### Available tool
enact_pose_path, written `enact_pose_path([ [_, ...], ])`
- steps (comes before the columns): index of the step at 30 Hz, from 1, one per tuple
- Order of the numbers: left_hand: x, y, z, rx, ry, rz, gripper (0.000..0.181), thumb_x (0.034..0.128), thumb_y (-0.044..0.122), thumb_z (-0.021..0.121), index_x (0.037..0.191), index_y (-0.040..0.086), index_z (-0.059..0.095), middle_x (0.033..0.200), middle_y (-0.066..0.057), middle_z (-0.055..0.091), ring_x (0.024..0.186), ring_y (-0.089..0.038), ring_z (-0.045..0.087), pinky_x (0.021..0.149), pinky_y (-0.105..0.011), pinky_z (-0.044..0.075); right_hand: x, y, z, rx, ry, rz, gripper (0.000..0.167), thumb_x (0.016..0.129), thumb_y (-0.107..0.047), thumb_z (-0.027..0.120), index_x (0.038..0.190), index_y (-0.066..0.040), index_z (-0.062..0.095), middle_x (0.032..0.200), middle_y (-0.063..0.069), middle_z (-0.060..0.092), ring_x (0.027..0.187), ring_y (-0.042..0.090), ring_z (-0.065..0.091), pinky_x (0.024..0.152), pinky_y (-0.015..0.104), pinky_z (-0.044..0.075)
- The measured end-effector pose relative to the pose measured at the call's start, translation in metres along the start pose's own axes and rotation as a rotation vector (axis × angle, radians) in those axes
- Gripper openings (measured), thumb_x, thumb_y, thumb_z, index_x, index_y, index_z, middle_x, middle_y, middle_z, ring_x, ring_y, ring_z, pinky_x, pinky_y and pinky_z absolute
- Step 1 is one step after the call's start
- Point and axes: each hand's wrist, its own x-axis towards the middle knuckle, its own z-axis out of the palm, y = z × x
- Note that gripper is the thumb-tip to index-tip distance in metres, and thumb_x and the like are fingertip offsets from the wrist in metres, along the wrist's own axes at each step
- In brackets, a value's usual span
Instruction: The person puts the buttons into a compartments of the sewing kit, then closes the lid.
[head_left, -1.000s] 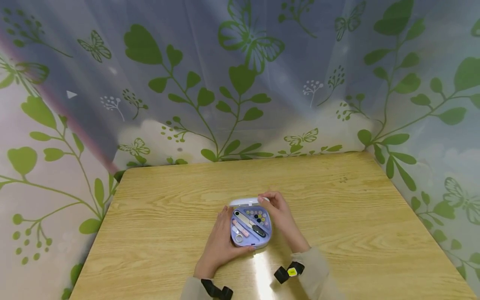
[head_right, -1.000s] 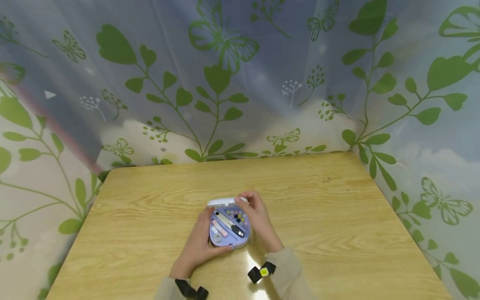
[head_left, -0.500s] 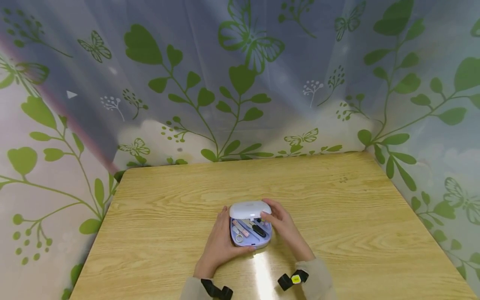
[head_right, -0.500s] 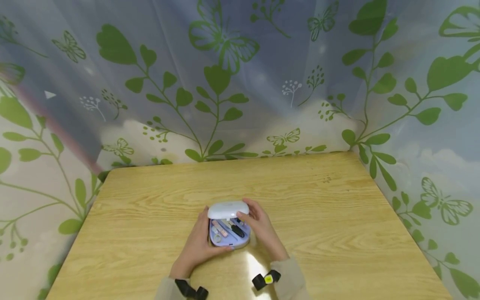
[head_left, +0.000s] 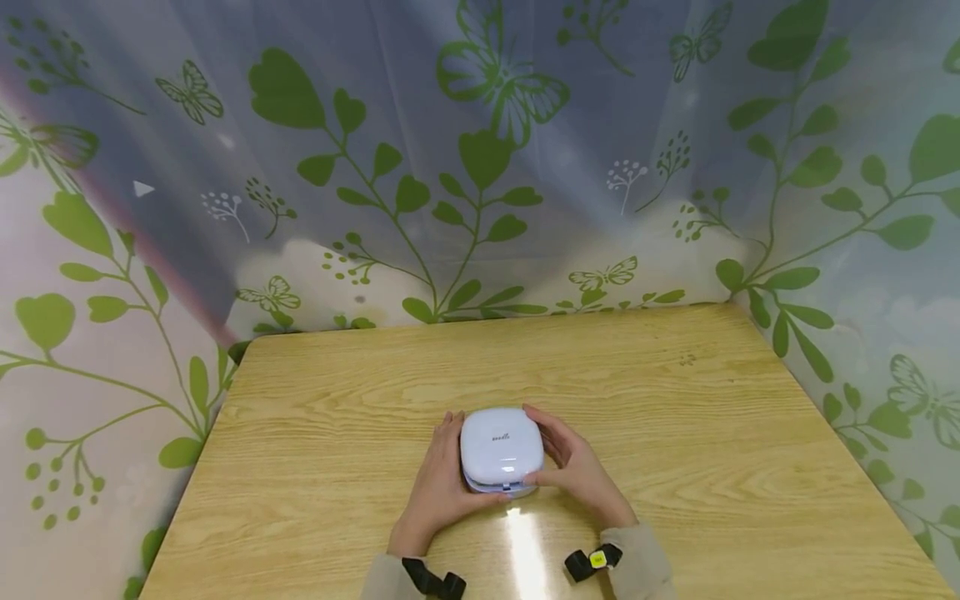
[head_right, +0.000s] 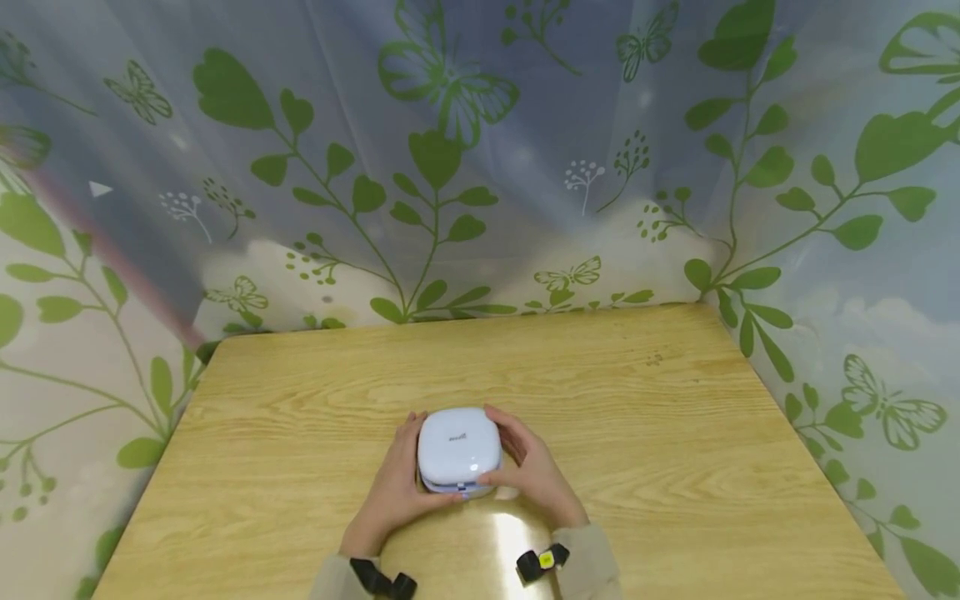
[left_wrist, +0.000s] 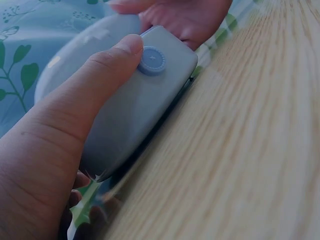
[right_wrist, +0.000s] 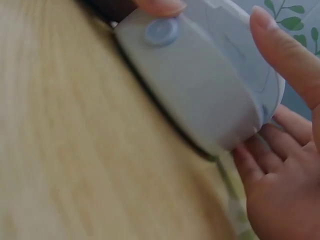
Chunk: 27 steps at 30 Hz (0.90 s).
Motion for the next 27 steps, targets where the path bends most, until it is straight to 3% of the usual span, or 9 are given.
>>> enact_pose_path([
  [11,0.0,0.0,0.0,0.008,-0.014,-0.014,0.13,0.0592,0.079,0.077,0.155,0.006,0.027,0.158,-0.014,0.032,0.15,-0.03,0.015,0.122,-0.05,0.014,-0.003,0.013,0.0,-0.062,-0.014,-0.065,0.097,0.071,-0.001,0.087,0.153,-0.007,0.036,0.16,0.012,0.029,0.146,0.028,0.027,0.119,0.026,0.026],
  [19,-0.001,0.002,-0.001,0.009,0.001,0.008,0.129,0.0596,0.077,0.078,0.155,0.006,0.027,0.158,-0.014,0.032,0.15,-0.032,0.017,0.121,-0.053,0.017,-0.004,0.02,0.001,-0.118,0.009,-0.112,0.093,0.071,0.004,0.085,0.151,-0.007,0.039,0.161,0.012,0.028,0.145,0.03,0.03,0.118,0.028,0.027],
  [27,0.0,0.001,0.0,0.016,0.0,0.016,0.127,0.0597,0.078,0.077,0.155,0.009,0.028,0.158,-0.013,0.032,0.15,-0.03,0.016,0.122,-0.052,0.016,-0.005,0.02,0.001,-0.124,0.015,-0.136,0.091,0.069,0.013,0.083,0.148,0.005,0.039,0.158,0.021,0.029,0.145,0.027,0.03,0.118,0.032,0.028],
])
